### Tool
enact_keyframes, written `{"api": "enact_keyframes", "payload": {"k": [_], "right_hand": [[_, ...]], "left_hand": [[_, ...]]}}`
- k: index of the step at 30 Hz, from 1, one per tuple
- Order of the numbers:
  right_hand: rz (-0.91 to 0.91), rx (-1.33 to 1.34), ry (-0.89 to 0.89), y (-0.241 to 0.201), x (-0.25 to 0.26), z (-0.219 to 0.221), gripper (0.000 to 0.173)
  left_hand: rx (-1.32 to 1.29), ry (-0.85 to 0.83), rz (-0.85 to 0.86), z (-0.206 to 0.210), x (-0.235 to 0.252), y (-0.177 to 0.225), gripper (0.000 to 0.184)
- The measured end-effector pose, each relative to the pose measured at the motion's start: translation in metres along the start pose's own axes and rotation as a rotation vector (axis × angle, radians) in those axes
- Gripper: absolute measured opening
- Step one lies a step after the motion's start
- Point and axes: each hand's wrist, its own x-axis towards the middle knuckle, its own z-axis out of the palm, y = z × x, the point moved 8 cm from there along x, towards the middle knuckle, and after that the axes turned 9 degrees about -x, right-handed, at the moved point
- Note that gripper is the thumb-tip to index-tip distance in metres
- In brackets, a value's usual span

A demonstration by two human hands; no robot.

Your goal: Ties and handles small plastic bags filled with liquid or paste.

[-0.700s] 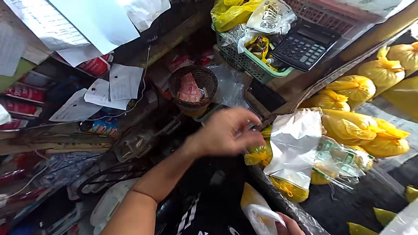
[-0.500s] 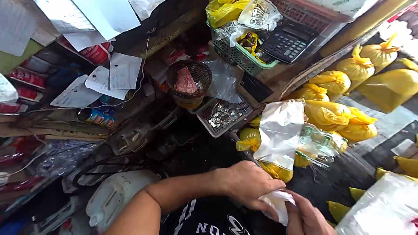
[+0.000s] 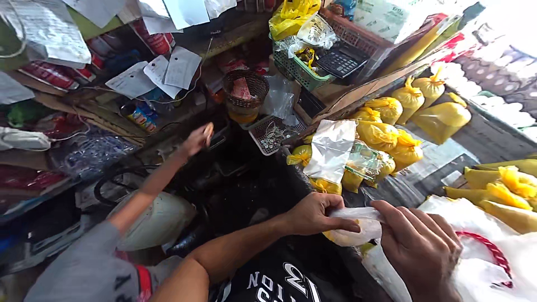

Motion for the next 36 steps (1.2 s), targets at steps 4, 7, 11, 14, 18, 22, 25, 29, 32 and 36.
{"api": "enact_keyframes", "payload": {"k": [4,7,11,14,18,22,25,29,32,36], "right_hand": [[0.001,0.077,0.185,0.0,-0.015,-0.012,0.034],[0.057,0.18,0.272,-0.001,-0.021,-0.021,0.032],[0.205,0.37,0.173,0.001,-0.012,-0.019,0.027],[0.273,0.322,0.039,0.004,-0.003,-0.009,0.025],[0.363,0.206,-0.062,0.013,0.008,0.001,0.028],[0.522,0.078,-0.256,0.031,0.011,0.011,0.027],[0.677,0.065,-0.604,0.054,-0.008,0.02,0.026],[0.68,0.447,-0.614,0.061,-0.047,-0.004,0.018],[0.601,0.805,-0.16,0.056,-0.057,-0.032,0.046],[0.353,0.439,0.235,0.027,-0.015,-0.048,0.047]], "left_hand": [[-0.476,0.01,-0.155,-0.006,-0.015,-0.025,0.025],[-0.241,0.334,-0.101,-0.031,-0.014,-0.027,0.013],[0.67,0.101,0.275,-0.013,-0.014,-0.008,0.018],[0.973,-0.164,0.085,-0.027,-0.001,-0.031,0.02],[0.587,-0.145,0.11,-0.041,0.031,-0.001,0.049],[0.942,-0.2,0.057,0.011,0.061,0.015,0.033],[0.994,-0.18,0.035,0.022,0.087,0.02,0.022],[0.809,-0.271,-0.004,0.034,0.096,0.033,0.022],[0.463,-0.274,-0.001,0.038,0.102,0.06,0.023],[0.04,-0.297,-0.013,0.038,0.103,0.104,0.019]]}}
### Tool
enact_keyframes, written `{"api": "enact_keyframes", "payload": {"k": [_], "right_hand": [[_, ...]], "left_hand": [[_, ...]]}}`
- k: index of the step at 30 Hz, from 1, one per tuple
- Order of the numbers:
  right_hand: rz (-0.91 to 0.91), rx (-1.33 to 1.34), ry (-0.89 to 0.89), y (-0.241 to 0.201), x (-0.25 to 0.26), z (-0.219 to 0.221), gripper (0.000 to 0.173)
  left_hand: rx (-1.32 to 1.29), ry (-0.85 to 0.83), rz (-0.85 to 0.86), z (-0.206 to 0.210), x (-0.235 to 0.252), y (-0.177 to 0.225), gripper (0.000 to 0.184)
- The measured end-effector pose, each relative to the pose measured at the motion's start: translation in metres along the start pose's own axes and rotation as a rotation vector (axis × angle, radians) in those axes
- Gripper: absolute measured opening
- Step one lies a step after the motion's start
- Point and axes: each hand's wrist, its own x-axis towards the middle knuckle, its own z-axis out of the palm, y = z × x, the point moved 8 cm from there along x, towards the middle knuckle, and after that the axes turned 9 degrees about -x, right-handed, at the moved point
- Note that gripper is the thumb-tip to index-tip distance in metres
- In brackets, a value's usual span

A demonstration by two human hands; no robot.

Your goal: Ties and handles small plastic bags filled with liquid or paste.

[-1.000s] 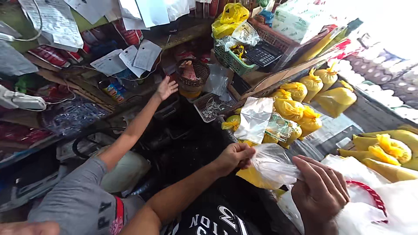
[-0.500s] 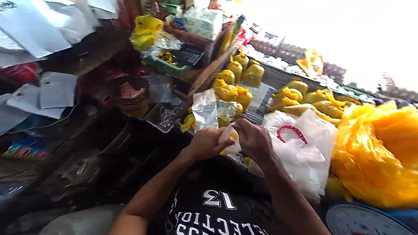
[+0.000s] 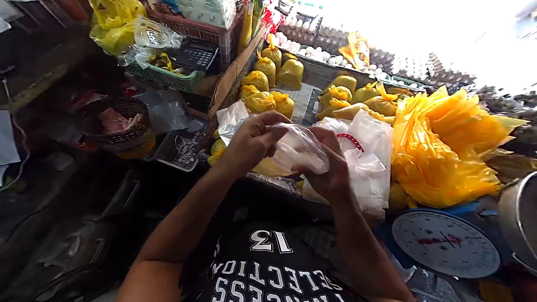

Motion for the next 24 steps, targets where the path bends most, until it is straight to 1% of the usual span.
{"api": "enact_keyframes", "payload": {"k": [1,2,3,4,5,6,7,8,9,10,11,12,13,14,16,17,19,20,21,22,23,24], "right_hand": [[-0.086,-0.075,0.083,-0.012,0.013,-0.003,0.035],[-0.143,-0.127,0.129,-0.021,0.027,-0.006,0.032],[-0.177,-0.131,0.143,-0.027,0.042,-0.009,0.034],[-0.192,-0.066,0.136,-0.029,0.058,-0.009,0.035],[-0.2,0.067,0.116,-0.031,0.072,-0.005,0.035],[-0.19,0.239,0.067,-0.032,0.084,0.003,0.034],[-0.143,0.394,0.0,-0.032,0.093,0.014,0.033],[-0.073,0.497,-0.081,-0.032,0.097,0.026,0.029],[-0.008,0.604,-0.166,-0.031,0.098,0.039,0.027],[0.023,0.682,-0.234,-0.032,0.098,0.048,0.024],[0.032,0.697,-0.251,-0.034,0.098,0.054,0.022],[0.046,0.667,-0.218,-0.034,0.099,0.056,0.022],[0.075,0.586,-0.174,-0.033,0.101,0.057,0.023],[0.106,0.501,-0.142,-0.032,0.102,0.059,0.025],[0.137,0.417,-0.108,-0.032,0.106,0.065,0.03],[0.132,0.398,-0.1,-0.034,0.109,0.068,0.032],[0.151,0.383,-0.081,-0.034,0.114,0.073,0.034],[0.167,0.372,-0.071,-0.033,0.115,0.074,0.033],[0.178,0.364,-0.066,-0.032,0.116,0.076,0.034],[0.182,0.36,-0.077,-0.031,0.117,0.077,0.034],[0.183,0.355,-0.099,-0.032,0.118,0.078,0.033],[0.186,0.348,-0.125,-0.033,0.118,0.08,0.032]], "left_hand": [[0.028,-0.052,0.024,-0.002,-0.002,0.012,0.019],[0.133,-0.107,0.055,-0.005,-0.003,0.024,0.022],[0.318,-0.135,0.09,-0.01,-0.003,0.037,0.026],[0.54,-0.099,0.137,-0.016,-0.001,0.049,0.025],[0.745,-0.038,0.184,-0.02,0.002,0.061,0.025],[0.898,0.006,0.226,-0.021,0.005,0.071,0.026],[0.978,0.031,0.248,-0.02,0.008,0.078,0.024],[0.976,0.039,0.252,-0.021,0.009,0.082,0.02],[0.895,0.041,0.236,-0.022,0.01,0.082,0.017],[0.757,0.06,0.218,-0.025,0.008,0.077,0.017],[0.595,0.098,0.21,-0.027,0.003,0.067,0.02],[0.485,0.162,0.233,-0.029,-0.004,0.053,0.023],[0.48,0.227,0.255,-0.028,-0.015,0.035,0.034],[0.554,0.287,0.246,-0.026,-0.028,0.013,0.05],[0.678,0.345,0.302,-0.023,-0.039,-0.03,0.071],[0.695,0.368,0.317,-0.024,-0.041,-0.047,0.081],[0.646,0.381,0.261,-0.033,-0.047,-0.074,0.094],[0.592,0.362,0.202,-0.039,-0.05,-0.082,0.101],[0.529,0.336,0.16,-0.044,-0.051,-0.082,0.108],[0.485,0.315,0.157,-0.048,-0.05,-0.074,0.113],[0.45,0.308,0.181,-0.051,-0.045,-0.063,0.114],[0.406,0.314,0.215,-0.053,-0.039,-0.052,0.109]]}}
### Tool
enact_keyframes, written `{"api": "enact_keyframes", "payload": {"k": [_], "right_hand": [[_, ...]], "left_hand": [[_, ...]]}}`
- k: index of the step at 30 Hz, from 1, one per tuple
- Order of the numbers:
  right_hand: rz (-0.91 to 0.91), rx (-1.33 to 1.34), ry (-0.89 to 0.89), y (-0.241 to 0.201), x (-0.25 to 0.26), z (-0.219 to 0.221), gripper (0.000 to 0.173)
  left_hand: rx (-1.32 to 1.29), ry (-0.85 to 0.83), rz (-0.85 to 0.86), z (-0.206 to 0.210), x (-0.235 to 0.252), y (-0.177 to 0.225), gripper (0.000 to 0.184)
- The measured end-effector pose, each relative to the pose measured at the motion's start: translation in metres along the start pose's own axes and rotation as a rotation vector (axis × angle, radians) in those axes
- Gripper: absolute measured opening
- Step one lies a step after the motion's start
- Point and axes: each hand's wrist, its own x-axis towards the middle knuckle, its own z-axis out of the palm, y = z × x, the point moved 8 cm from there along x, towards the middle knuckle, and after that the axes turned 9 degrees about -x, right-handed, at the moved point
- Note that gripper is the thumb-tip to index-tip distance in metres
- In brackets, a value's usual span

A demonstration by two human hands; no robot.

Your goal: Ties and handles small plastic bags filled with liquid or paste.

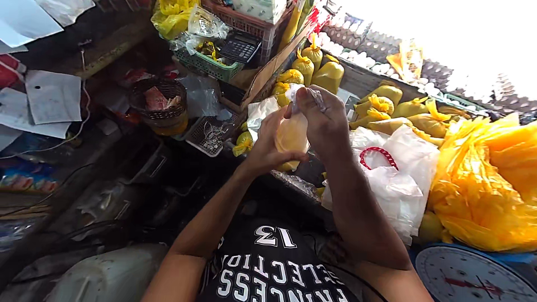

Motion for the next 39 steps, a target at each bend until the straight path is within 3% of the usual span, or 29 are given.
{"api": "enact_keyframes", "payload": {"k": [5,8,10,11,13,14,15,17,19,21,23,26,28,30,33,35,37,39], "right_hand": [[0.091,0.117,-0.111,0.008,0.003,0.005,0.028],[0.081,0.161,-0.114,0.014,0.008,0.003,0.022],[0.033,0.095,-0.054,0.01,0.004,-0.007,0.015],[0.005,0.029,-0.046,0.006,-0.003,-0.013,0.023],[-0.043,-0.102,-0.17,0.003,-0.031,-0.02,0.072],[-0.093,-0.166,-0.228,0.006,-0.048,-0.018,0.082],[-0.157,-0.227,-0.237,0.012,-0.06,-0.014,0.075],[-0.285,-0.329,-0.189,0.024,-0.078,0.001,0.036],[-0.371,-0.276,-0.172,0.029,-0.087,0.007,0.012],[-0.364,-0.111,-0.214,0.038,-0.087,0.0,0.013],[-0.31,-0.079,-0.253,0.056,-0.094,-0.008,0.017],[-0.237,-0.352,-0.311,0.085,-0.113,-0.007,0.025],[-0.168,-0.449,-0.246,0.092,-0.106,-0.018,0.032],[-0.058,-0.61,-0.193,0.087,-0.09,-0.025,0.045],[0.056,-0.833,-0.351,0.082,-0.102,0.031,0.067],[-0.019,-0.737,-0.255,0.076,-0.115,0.061,0.068],[-0.031,-0.448,-0.243,0.088,-0.103,0.061,0.052],[0.031,-0.278,-0.263,0.116,-0.084,0.048,0.041]], "left_hand": [[-0.195,0.02,-0.059,0.005,0.032,0.013,0.038],[-0.311,0.011,-0.146,0.008,0.032,0.012,0.015],[-0.362,-0.007,-0.205,0.009,0.031,0.01,0.018],[-0.403,-0.011,-0.233,0.008,0.031,0.008,0.026],[-0.49,0.004,-0.259,0.005,0.03,0.005,0.043],[-0.506,0.008,-0.268,0.003,0.03,0.004,0.049],[-0.51,0.034,-0.272,0.0,0.03,0.005,0.051],[-0.51,0.061,-0.295,-0.002,0.028,0.005,0.051],[-0.408,-0.036,-0.278,0.006,0.021,0.007,0.05],[-0.267,-0.224,-0.171,0.013,0.013,0.013,0.038],[-0.196,-0.302,-0.137,0.006,0.007,0.006,0.031],[-0.227,-0.075,-0.28,-0.021,-0.002,-0.038,0.04],[-0.03,0.099,-0.367,-0.023,-0.013,-0.067,0.043],[0.346,0.12,-0.418,-0.013,-0.023,-0.077,0.04],[0.634,0.082,-0.352,0.006,-0.028,-0.065,0.036],[0.477,0.117,-0.342,0.006,-0.026,-0.059,0.039],[0.122,0.201,-0.363,-0.008,-0.02,-0.065,0.044],[0.122,0.167,-0.212,-0.009,-0.018,-0.054,0.026]]}}
